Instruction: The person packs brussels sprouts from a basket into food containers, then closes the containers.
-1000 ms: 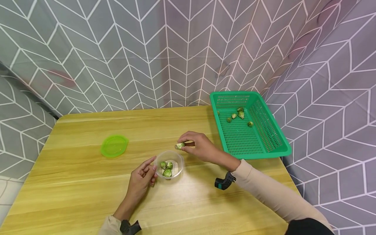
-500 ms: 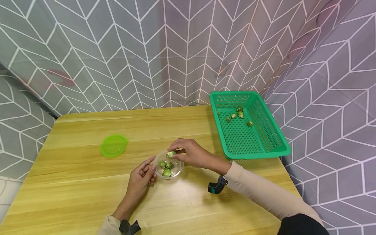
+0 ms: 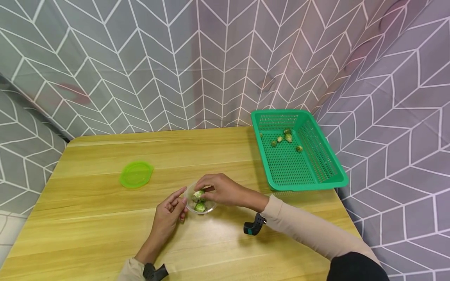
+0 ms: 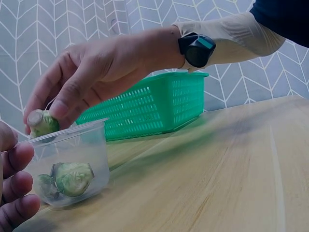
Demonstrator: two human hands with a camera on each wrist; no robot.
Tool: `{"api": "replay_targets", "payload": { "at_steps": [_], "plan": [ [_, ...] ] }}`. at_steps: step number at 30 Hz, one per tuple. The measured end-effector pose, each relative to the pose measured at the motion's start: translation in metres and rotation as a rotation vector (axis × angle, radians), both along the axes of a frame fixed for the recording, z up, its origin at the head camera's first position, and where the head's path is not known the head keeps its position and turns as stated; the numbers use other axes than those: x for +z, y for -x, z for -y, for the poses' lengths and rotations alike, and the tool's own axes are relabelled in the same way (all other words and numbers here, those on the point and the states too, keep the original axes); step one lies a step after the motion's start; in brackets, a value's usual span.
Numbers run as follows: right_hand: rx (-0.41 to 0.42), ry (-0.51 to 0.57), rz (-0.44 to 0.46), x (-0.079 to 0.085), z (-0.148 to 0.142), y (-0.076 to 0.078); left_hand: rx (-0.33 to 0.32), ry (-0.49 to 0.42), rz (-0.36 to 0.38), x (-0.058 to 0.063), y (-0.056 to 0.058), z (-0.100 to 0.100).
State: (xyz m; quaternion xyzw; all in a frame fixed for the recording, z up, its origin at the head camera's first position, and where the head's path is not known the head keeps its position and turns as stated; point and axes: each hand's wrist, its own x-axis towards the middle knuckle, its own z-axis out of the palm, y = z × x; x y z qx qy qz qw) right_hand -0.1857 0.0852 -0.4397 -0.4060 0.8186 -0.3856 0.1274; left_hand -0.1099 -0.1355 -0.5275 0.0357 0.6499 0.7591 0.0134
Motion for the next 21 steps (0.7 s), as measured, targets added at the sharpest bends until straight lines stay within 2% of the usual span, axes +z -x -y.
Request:
{"api": "replay_targets", "payload": {
  "at_steps": [6,11,21],
  "plan": [
    [0.044,-0.031,0.045,-0.002,0.005,-0.001,-0.009,0.003,-0.009,0.000,0.000,0.000],
    [0.068,-0.055,0.043,-0.005,0.008,-0.001,-0.007,0.005,-0.008,0.000,0.000,0.000],
    [0.124,-0.063,-0.025,-0.011,0.012,0.000,-0.005,0.012,-0.007,0.000,-0.001,0.000]
  ]
}}
